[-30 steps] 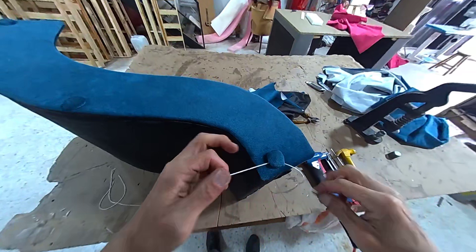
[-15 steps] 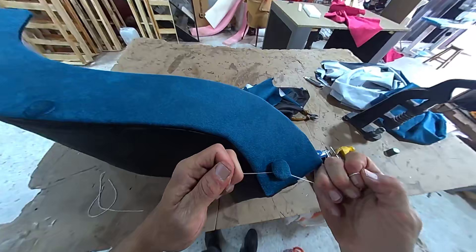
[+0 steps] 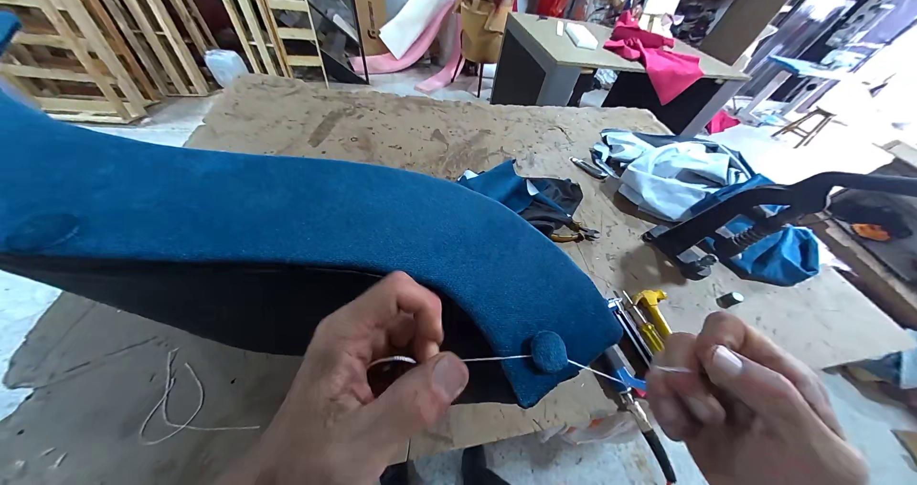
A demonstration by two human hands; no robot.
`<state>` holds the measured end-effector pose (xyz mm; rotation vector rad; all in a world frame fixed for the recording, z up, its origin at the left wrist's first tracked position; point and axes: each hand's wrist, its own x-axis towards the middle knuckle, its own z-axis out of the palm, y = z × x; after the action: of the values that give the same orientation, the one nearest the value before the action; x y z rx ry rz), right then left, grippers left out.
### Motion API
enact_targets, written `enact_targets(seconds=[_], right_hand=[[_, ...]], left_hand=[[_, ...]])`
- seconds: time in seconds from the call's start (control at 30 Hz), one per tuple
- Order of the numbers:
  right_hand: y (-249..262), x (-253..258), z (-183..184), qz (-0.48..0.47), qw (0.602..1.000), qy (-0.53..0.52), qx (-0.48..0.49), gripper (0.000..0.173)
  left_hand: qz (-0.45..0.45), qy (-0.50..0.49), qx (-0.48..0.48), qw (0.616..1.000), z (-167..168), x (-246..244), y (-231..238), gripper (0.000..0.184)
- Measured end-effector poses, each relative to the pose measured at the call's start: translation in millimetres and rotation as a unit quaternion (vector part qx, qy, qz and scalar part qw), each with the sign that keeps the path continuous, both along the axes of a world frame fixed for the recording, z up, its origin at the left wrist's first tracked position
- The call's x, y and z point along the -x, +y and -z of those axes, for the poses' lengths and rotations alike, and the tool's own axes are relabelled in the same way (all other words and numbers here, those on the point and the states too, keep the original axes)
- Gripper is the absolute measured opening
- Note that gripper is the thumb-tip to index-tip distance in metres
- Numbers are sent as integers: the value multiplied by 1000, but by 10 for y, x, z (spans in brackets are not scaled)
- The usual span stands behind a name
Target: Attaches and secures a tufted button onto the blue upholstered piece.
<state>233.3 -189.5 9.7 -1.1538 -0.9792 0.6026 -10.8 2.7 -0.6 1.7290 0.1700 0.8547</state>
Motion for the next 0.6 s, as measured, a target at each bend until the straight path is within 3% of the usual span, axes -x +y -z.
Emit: enact_targets(seconds=[0.07, 0.17, 0.23, 0.3, 0.4, 0.47, 0.6], right_hand=[[-52, -56, -119, 6, 982, -171, 81, 16], [-31, -80, -278, 13, 876, -460, 142, 25], [13, -159, -342, 11, 807, -573, 145, 20], [79, -361, -405, -24, 797, -590, 129, 19], [303, -702, -481, -68, 825, -555, 85, 18], [536, -818, -549, -60, 823, -563, 38, 16], [974, -759, -725, -81, 801, -593, 0, 13]], left_hand=[[-77, 86, -126, 985, -77, 66, -5, 26], [-173, 212, -381, 883, -196, 180, -49, 29], [-200, 253, -451, 832, -320, 237, -75, 30], [-206, 273, -479, 809, -492, 256, -40, 31], [-206, 299, -526, 769, -769, 216, 104, 33], [-206, 320, -543, 749, -940, 113, 219, 31], [-173, 361, -501, 768, -1174, -221, 406, 27]])
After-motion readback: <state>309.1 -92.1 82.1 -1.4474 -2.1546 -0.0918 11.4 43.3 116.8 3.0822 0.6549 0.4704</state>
